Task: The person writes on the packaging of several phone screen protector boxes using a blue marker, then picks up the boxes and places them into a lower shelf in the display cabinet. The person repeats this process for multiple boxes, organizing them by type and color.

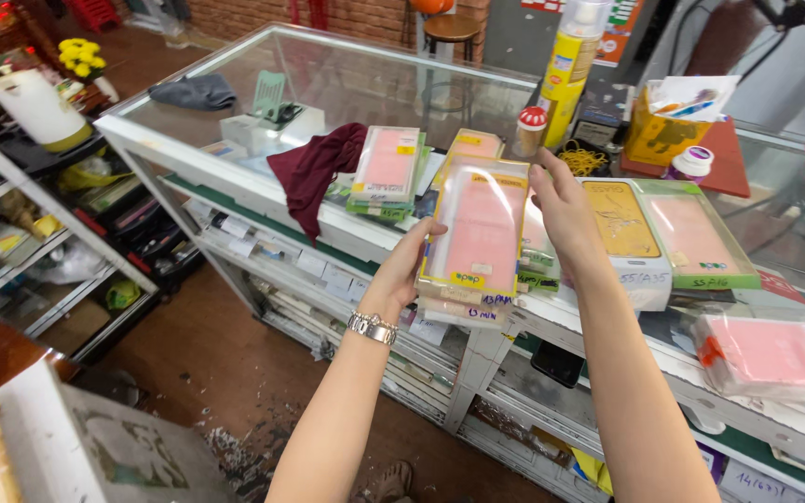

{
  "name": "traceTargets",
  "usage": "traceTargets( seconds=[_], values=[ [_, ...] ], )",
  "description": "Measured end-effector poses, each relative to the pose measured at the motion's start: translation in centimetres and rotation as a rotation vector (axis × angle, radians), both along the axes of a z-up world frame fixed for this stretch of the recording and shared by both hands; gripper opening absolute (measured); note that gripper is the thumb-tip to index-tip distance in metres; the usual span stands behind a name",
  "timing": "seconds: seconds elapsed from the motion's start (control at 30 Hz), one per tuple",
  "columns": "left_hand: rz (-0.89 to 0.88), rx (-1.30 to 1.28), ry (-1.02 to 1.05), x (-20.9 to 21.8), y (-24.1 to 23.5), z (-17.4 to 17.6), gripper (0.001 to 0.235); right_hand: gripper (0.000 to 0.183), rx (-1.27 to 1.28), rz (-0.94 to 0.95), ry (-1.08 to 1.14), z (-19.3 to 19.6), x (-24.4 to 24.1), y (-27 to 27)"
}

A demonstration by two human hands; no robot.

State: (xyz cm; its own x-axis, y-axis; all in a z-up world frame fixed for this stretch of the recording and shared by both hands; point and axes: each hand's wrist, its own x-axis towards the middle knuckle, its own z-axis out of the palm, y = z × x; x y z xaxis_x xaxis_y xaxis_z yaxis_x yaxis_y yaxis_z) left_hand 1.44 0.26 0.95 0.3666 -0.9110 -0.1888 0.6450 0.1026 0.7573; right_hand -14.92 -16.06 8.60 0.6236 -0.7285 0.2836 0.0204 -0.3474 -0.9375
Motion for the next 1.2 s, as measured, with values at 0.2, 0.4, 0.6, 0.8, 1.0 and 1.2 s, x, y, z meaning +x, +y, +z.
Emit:
traceTargets(
  seconds=[0.2,0.4,0.6,0.8,1.0,1.2],
  values=[
    [0.015,-0.043,0.161,-2.0,6.1,-1.7,0.056,0.041,0.056,0.221,0.05,-3.5,4.5,2.2],
    [0.085,-0.062,0.132,-2.3,11.0,-1.8,0.058,0.047,0.245,0.344,0.0,-5.6,6.7,6.9],
    [0.282,-0.014,0.014,-2.8,16.1,-2.4,0.06,0.059,0.628,0.432,-0.016,-7.2,5.3,13.5],
    [0.295,0.215,-0.211,-3.2,22.3,-5.1,0.061,0.054,0.745,0.503,0.111,-10.1,3.8,20.8],
    [0.551,0.093,-0.043,-7.3,26.2,-9.1,0.073,0.056,0.641,0.575,0.162,-11.4,0.9,27.9],
    [0.573,0.188,-0.026,-9.6,28.5,-12.4,0.067,0.058,0.581,0.54,0.308,-12.0,-0.9,31.0]
  ],
)
